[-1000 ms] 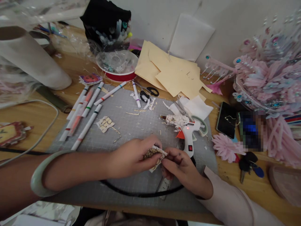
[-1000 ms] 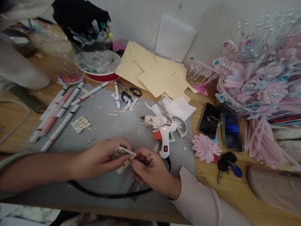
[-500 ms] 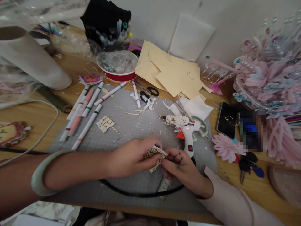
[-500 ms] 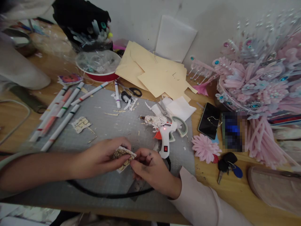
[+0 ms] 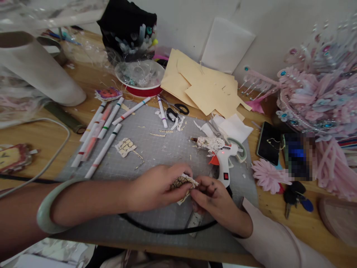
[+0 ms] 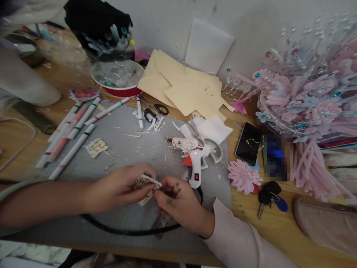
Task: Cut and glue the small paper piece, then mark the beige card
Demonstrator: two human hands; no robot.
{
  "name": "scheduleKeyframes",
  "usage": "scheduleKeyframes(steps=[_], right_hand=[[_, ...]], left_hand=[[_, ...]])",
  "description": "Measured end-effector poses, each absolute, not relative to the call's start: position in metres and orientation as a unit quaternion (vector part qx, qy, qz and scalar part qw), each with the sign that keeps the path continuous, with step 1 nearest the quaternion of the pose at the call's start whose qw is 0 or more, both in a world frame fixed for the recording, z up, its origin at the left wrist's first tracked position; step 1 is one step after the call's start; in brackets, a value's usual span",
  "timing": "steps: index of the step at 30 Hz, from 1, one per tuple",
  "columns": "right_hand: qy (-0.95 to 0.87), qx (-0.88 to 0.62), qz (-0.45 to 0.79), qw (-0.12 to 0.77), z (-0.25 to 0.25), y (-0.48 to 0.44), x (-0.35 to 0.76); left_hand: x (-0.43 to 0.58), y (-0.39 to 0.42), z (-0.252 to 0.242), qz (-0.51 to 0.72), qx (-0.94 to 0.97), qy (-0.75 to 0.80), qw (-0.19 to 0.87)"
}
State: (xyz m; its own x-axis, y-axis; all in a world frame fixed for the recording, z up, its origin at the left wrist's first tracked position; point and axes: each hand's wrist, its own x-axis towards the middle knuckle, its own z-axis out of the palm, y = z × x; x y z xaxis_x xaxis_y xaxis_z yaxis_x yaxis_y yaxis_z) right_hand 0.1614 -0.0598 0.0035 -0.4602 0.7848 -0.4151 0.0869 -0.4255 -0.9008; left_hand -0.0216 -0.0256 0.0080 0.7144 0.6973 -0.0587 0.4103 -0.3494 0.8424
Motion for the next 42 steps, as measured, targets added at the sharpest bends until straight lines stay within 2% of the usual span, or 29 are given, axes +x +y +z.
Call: scheduleKeyframes(steps=[8,42], right_hand=[[-0.478,-0.454,0.711,0.245,0.0031,-0.0593,0.161],[-0.467,-0.43,0.735,0.239,-0.0006,-0.0609,0.1614]], left_hand=[[-0.0186,-0.021,0.013,0.224,0.736,0.373,0.519],[-0.0198,-0.0216,0.0105,0.193,0.73,0.333,0.565]])
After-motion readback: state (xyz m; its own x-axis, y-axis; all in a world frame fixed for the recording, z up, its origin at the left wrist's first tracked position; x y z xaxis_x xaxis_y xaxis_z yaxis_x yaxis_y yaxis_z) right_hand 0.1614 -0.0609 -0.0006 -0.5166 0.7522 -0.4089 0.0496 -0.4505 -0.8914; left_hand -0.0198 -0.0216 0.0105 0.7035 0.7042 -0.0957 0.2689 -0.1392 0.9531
